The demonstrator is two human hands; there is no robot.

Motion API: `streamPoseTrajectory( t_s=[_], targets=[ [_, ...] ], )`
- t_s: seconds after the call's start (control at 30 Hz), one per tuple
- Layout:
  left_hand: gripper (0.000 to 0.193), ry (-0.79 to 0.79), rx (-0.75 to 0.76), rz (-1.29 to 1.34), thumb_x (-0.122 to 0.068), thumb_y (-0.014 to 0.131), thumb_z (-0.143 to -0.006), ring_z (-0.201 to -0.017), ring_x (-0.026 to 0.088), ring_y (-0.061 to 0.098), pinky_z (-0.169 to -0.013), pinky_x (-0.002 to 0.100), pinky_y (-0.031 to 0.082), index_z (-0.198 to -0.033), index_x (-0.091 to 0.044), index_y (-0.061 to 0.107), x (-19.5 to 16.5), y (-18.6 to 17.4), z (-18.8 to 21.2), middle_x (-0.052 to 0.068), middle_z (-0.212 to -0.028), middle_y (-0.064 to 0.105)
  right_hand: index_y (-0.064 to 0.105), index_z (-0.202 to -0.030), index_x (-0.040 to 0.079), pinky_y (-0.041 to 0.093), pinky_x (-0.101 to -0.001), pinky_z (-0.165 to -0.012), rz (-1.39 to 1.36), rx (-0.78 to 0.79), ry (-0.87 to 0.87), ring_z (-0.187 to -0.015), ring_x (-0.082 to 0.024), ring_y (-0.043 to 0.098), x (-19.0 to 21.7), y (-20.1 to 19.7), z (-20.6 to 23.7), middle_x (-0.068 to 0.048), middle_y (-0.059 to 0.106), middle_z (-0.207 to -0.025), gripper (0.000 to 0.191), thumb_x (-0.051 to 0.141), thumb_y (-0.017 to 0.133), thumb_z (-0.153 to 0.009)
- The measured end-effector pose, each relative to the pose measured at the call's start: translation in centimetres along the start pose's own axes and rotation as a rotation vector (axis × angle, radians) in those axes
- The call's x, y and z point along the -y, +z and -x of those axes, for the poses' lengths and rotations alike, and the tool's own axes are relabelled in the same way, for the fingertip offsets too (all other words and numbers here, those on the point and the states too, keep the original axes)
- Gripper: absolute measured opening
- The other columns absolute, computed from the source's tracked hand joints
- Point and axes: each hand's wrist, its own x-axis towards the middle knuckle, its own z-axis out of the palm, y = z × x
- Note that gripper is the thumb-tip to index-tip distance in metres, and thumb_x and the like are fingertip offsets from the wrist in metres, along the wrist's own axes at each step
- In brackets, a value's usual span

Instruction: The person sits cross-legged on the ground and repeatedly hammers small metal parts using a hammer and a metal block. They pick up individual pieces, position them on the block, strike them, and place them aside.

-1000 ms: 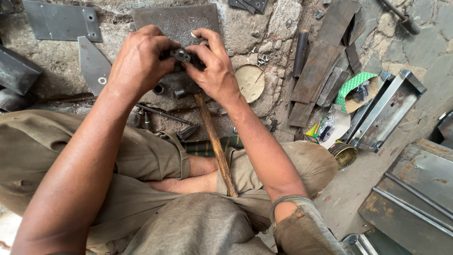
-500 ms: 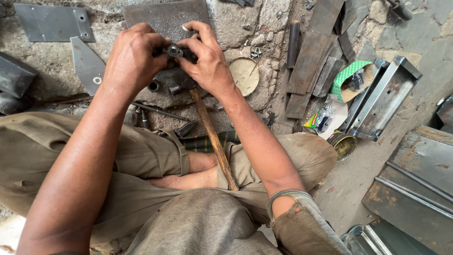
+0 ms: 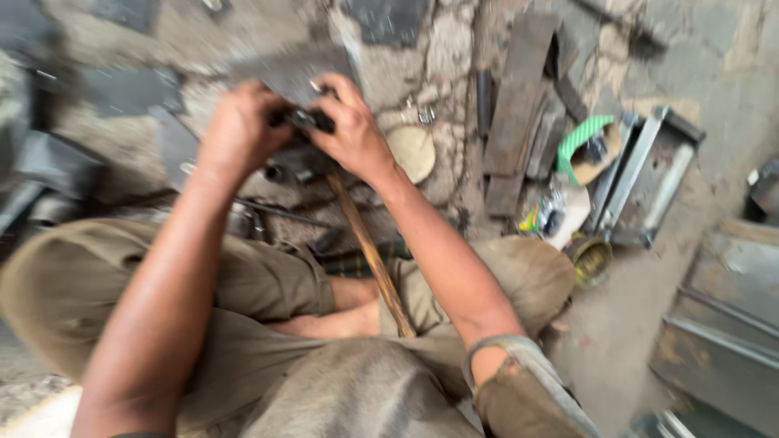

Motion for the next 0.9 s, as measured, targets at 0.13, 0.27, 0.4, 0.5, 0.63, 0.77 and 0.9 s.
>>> streamPoseTrajectory(
  t_s=[0.13,0.27,0.4,0.5,0.63,0.77,0.9],
  targets=[
    [0.036,-0.016,-0.025,0.060,-0.004,0.081,-0.074,-0.086,0.035,0.071,-0.081,0.043,0.059,-0.110,-0.004,0.080,-1.6,-1.0,-0.8,0.018,-0.096,0.070,0.073,-0.107,0.004,0.060,-0.0369,-0.101,-0.028,0.012,0.055,-0.125,-0.029,0.061,1.3,-0.7,-1.2,-0.014,0.054,-0.139,0.028,0.009,0.083,-0.081],
    [0.033,-0.090,-0.048,0.432,-0.010,0.078,-0.087,-0.085,0.020,0.073,-0.076,0.032,0.061,-0.119,-0.005,0.075,-4.2,-4.0,0.2,0.012,-0.102,0.073,0.074,-0.104,0.004,0.063,-0.0333,-0.096,-0.105,0.006,0.079,-0.123,-0.026,0.062,2.8,-3.8,-0.8,-0.013,0.053,-0.142,0.021,0.016,0.080,-0.088],
    [0.030,-0.231,-0.204,0.816,-0.013,0.075,-0.099,-0.083,0.011,0.070,-0.070,0.025,0.060,-0.127,-0.002,0.071,-6.4,-7.2,4.0,0.007,-0.107,0.076,0.075,-0.101,0.005,0.064,-0.0314,-0.094,-0.390,0.002,0.261,-0.114,-0.024,0.068,2.7,-9.6,3.6,-0.011,0.056,-0.144,0.018,0.022,0.072,-0.096],
    [0.026,-0.323,-0.399,0.833,-0.011,0.075,-0.103,-0.078,0.010,0.066,-0.065,0.022,0.054,-0.123,0.003,0.072,-6.9,-8.3,8.5,0.005,-0.098,0.073,0.072,-0.116,-0.001,0.053,-0.0345,-0.100,-0.437,-0.112,0.257,-0.119,-0.025,0.062,1.1,-13.3,9.4,-0.016,0.062,-0.129,0.026,0.017,0.076,-0.098],
    [0.024,-0.367,-0.413,0.773,-0.013,0.075,-0.103,-0.077,0.010,0.063,-0.065,0.023,0.050,-0.120,0.003,0.073,-6.3,-6.7,13.6,0.004,-0.093,0.071,0.070,-0.119,0.000,0.055,-0.0376,-0.092,-0.224,-0.013,0.731,-0.106,-0.026,0.067,-2.2,-13.0,16.7,-0.013,0.070,-0.116,0.043,0.025,0.078,-0.085],
    [0.023,-0.318,-0.364,0.501,-0.014,0.076,-0.102,-0.081,0.011,0.065,-0.072,0.025,0.053,-0.117,0.003,0.075,-4.5,-4.4,14.0,0.007,-0.093,0.074,0.072,-0.113,-0.003,0.053,-0.0425,-0.094,0.011,0.077,0.487,-0.107,-0.029,0.067,-3.9,-8.9,19.5,-0.018,0.070,-0.112,0.046,0.032,0.082,-0.086],
    [0.022,-0.140,-0.371,0.215,-0.014,0.078,-0.101,-0.086,0.018,0.073,-0.079,0.032,0.057,-0.117,0.001,0.076,-2.9,-2.9,12.6,0.015,-0.096,0.075,0.070,-0.119,0.002,0.052,-0.0430,-0.095,0.285,-0.017,0.342,-0.109,-0.034,0.064,-3.1,-8.3,19.1,-0.022,0.066,-0.115,0.045,0.033,0.080,-0.088]
  ],
)
